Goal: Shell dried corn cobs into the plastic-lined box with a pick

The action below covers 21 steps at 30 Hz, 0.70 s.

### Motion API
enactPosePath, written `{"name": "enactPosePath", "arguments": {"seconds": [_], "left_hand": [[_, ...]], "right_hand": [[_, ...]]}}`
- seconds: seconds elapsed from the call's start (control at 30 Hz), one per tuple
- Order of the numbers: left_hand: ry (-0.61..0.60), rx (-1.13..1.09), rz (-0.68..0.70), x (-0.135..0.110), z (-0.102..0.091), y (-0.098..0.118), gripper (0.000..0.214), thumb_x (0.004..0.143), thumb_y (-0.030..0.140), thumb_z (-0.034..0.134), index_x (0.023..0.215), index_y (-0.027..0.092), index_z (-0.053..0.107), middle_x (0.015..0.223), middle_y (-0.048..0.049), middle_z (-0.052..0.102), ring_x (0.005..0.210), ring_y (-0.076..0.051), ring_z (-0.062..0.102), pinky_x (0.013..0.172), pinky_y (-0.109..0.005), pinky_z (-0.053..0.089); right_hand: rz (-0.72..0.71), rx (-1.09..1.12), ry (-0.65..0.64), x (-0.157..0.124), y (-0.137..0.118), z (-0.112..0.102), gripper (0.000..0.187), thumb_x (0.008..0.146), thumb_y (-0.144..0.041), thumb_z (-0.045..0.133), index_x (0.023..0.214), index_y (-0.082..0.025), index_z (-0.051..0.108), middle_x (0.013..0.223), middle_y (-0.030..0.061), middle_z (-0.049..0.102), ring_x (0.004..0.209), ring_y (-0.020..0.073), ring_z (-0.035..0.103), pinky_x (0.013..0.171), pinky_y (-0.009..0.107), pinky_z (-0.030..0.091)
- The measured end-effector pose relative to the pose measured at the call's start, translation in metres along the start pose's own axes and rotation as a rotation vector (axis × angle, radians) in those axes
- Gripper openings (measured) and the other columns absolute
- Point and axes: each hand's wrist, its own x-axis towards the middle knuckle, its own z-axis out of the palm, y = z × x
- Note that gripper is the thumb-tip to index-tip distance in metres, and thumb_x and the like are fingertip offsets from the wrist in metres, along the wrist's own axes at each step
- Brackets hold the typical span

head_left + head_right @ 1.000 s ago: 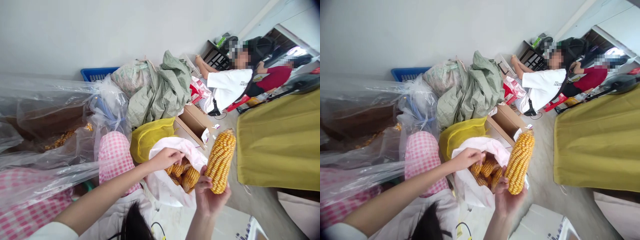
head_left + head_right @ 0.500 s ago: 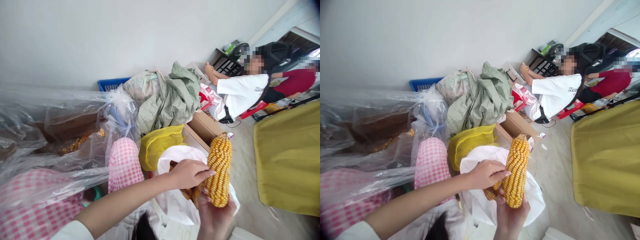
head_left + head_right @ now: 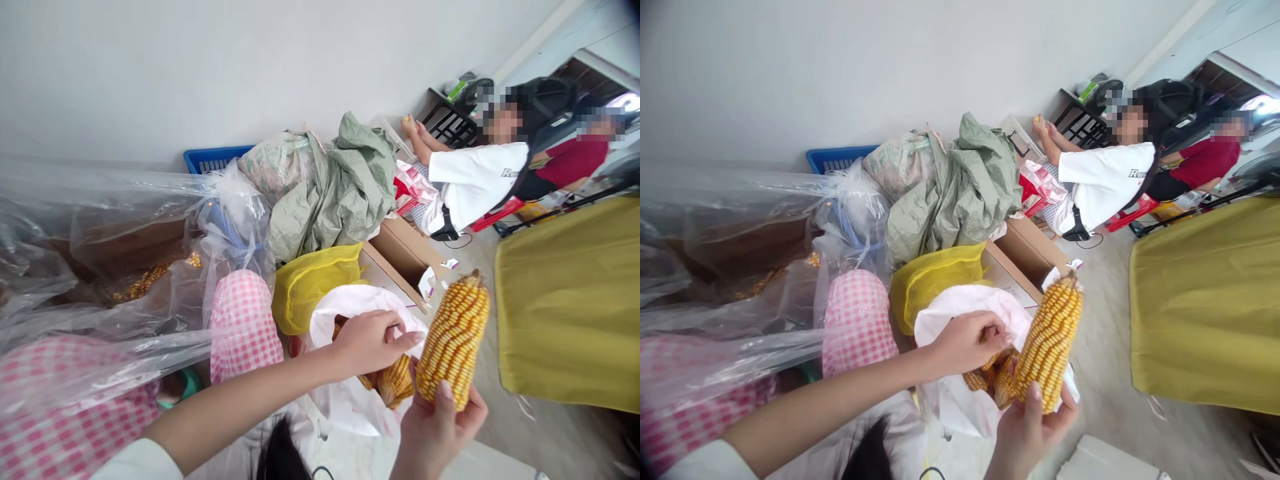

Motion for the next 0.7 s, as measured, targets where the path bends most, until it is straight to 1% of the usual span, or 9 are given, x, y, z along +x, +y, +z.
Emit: {"name": "enactPosePath", "arguments": {"seconds": [0.1, 0.17, 0.27, 0.37, 0.43, 0.5, 0.6, 0.67, 0.7], "left_hand": [[0.114, 0.16, 0.084, 0.009, -0.006, 0.024, 0.047, 0.079, 0.062, 0.034, 0.085, 0.021, 0.056, 0.082, -0.0014, 0.061, 0.072, -0.014, 0.056, 0.06, -0.025, 0.04], [0.16, 0.254, 0.127, 0.014, -0.008, 0.029, 0.043, 0.085, 0.054, 0.028, 0.086, 0.021, 0.056, 0.085, -0.0009, 0.062, 0.073, -0.013, 0.057, 0.06, -0.025, 0.04], [0.18, 0.297, 0.212, 0.015, -0.007, 0.024, 0.034, 0.09, 0.036, 0.025, 0.088, 0.021, 0.055, 0.084, -0.0004, 0.064, 0.074, -0.012, 0.059, 0.063, -0.025, 0.041], [0.124, 0.284, 0.262, 0.009, -0.004, 0.011, 0.029, 0.089, 0.032, 0.028, 0.083, 0.019, 0.054, 0.08, -0.002, 0.064, 0.073, -0.013, 0.058, 0.064, -0.025, 0.042], [0.088, 0.251, 0.238, 0.003, -0.001, 0.001, 0.028, 0.089, 0.029, 0.029, 0.081, 0.018, 0.053, 0.078, -0.0032, 0.063, 0.072, -0.013, 0.058, 0.064, -0.025, 0.042], [0.038, 0.229, 0.17, -0.002, 0.005, -0.011, 0.027, 0.088, 0.027, 0.03, 0.083, 0.017, 0.054, 0.081, -0.0054, 0.064, 0.073, -0.015, 0.059, 0.066, -0.027, 0.043], [-0.11, 0.255, -0.002, -0.006, 0.014, -0.028, 0.024, 0.084, 0.025, 0.039, 0.098, 0.014, 0.054, 0.095, -0.0124, 0.063, 0.076, -0.021, 0.06, 0.066, -0.033, 0.043], [-0.153, 0.15, -0.099, -0.005, 0.017, -0.03, 0.031, 0.08, 0.024, 0.046, 0.109, 0.015, 0.051, 0.099, -0.0129, 0.063, 0.078, -0.023, 0.06, 0.067, -0.033, 0.043], [-0.129, 0.056, -0.11, -0.004, 0.016, -0.028, 0.03, 0.081, 0.025, 0.046, 0.109, 0.016, 0.052, 0.097, -0.0108, 0.064, 0.081, -0.022, 0.059, 0.069, -0.032, 0.043]], "right_hand": [[-0.069, -0.062, 0.041, -0.011, 0.002, 0.011, 0.038, 0.064, -0.018, 0.069, 0.096, -0.021, 0.049, 0.096, -0.0003, 0.058, 0.085, 0.0115, 0.059, 0.07, 0.025, 0.05], [-0.119, -0.097, 0.042, -0.018, 0.003, 0.017, 0.043, 0.061, -0.016, 0.071, 0.098, -0.02, 0.049, 0.102, 0.0013, 0.057, 0.089, 0.0126, 0.058, 0.075, 0.027, 0.049], [-0.135, -0.088, 0.027, -0.024, 0.003, 0.023, 0.045, 0.061, -0.016, 0.071, 0.1, -0.021, 0.049, 0.109, 0.0018, 0.055, 0.094, 0.0135, 0.057, 0.079, 0.029, 0.049], [-0.05, -0.021, 0.015, -0.026, 0.001, 0.026, 0.036, 0.067, -0.019, 0.068, 0.098, -0.023, 0.05, 0.106, -0.0008, 0.055, 0.095, 0.0119, 0.056, 0.08, 0.027, 0.049], [0.02, 0.031, 0.007, -0.024, -0.002, 0.027, 0.028, 0.07, -0.021, 0.064, 0.095, -0.024, 0.051, 0.102, -0.0021, 0.055, 0.092, 0.0117, 0.057, 0.077, 0.027, 0.051], [0.071, 0.08, 0.009, -0.019, -0.005, 0.026, 0.024, 0.072, -0.021, 0.062, 0.093, -0.025, 0.051, 0.101, -0.0023, 0.055, 0.092, 0.0132, 0.057, 0.074, 0.03, 0.053], [0.134, 0.161, 0.019, -0.01, -0.008, 0.022, 0.019, 0.073, -0.021, 0.06, 0.09, -0.025, 0.054, 0.104, -0.0026, 0.056, 0.095, 0.0144, 0.057, 0.073, 0.032, 0.055], [0.228, 0.224, 0.012, -0.005, -0.008, 0.017, 0.018, 0.073, -0.024, 0.058, 0.091, -0.024, 0.057, 0.103, -0.002, 0.057, 0.092, 0.0134, 0.058, 0.07, 0.028, 0.055], [0.284, 0.252, 0.006, -0.004, -0.007, 0.016, 0.02, 0.073, -0.026, 0.057, 0.092, -0.022, 0.058, 0.102, -0.0014, 0.058, 0.09, 0.013, 0.059, 0.068, 0.025, 0.055]]}}
